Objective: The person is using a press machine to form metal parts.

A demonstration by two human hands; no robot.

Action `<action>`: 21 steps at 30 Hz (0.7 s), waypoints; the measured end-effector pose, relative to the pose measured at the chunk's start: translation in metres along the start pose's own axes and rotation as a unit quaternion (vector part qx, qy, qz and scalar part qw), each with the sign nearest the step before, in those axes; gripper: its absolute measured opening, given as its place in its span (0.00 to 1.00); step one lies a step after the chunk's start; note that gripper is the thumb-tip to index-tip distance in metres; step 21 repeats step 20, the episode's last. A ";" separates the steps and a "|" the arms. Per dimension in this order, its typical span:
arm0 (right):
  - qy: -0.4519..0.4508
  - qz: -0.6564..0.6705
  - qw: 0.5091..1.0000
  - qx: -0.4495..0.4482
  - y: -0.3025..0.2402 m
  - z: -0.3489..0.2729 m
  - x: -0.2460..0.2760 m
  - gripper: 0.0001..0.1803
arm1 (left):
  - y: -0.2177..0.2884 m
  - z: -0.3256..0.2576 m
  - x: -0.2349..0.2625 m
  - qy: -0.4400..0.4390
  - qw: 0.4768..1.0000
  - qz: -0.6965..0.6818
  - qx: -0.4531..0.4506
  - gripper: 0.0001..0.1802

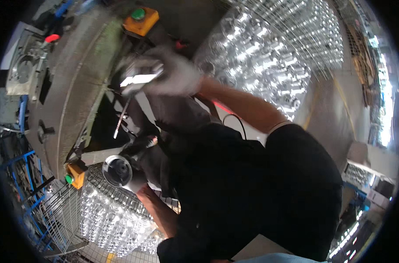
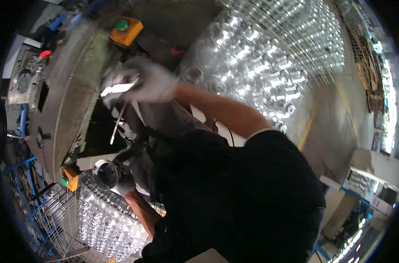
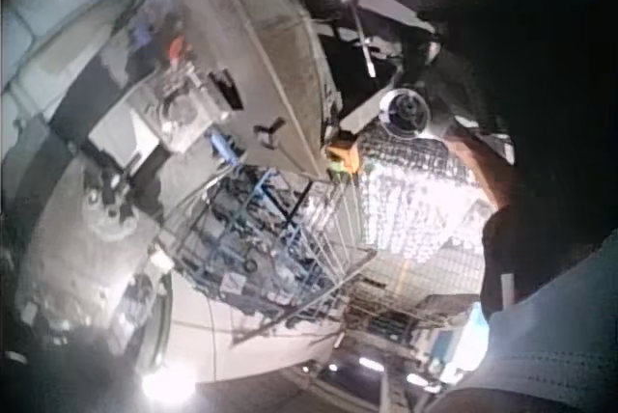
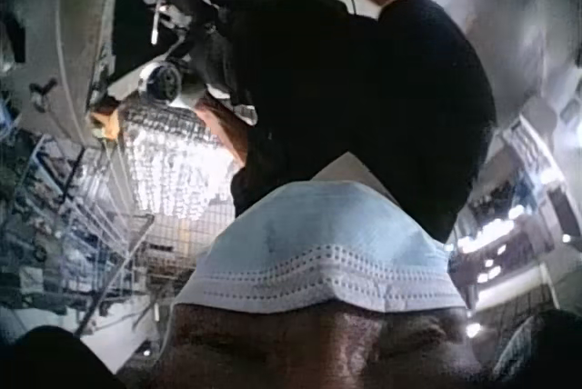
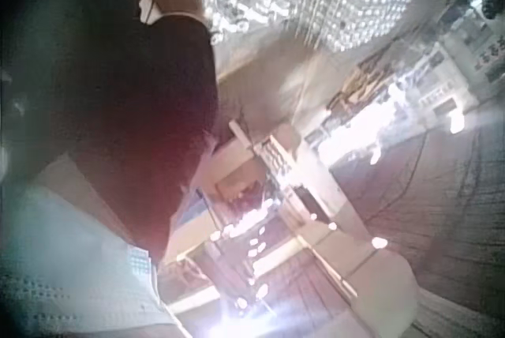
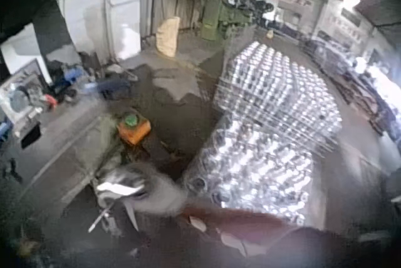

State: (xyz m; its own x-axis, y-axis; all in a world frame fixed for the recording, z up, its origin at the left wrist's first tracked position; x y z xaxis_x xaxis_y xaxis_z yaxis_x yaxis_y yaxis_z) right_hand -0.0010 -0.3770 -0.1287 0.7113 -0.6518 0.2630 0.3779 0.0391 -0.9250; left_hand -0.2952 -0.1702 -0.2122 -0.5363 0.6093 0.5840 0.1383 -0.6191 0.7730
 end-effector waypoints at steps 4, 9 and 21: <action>0.092 -0.160 0.940 -0.287 -0.010 -0.108 0.141 0.49 | -0.005 0.015 0.001 -0.140 0.965 0.210 0.070 0.23; 0.018 -0.313 0.733 -0.603 -0.050 -0.252 0.210 0.40 | -0.002 0.037 -0.019 -0.119 0.968 -0.177 0.131 0.23; 0.016 -0.372 0.655 -0.657 0.030 -0.347 0.209 0.42 | 0.014 0.076 -0.040 -0.060 0.675 -0.700 0.227 0.32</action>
Point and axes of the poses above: each hand's wrist, its own z-axis towards the middle knuckle, its own x-axis out of the back of the hand, y = z × x, the point moved 2 cm from there along z, towards the middle knuckle, and after that the axes turned 12 degrees about -y, right-handed, at the moved point
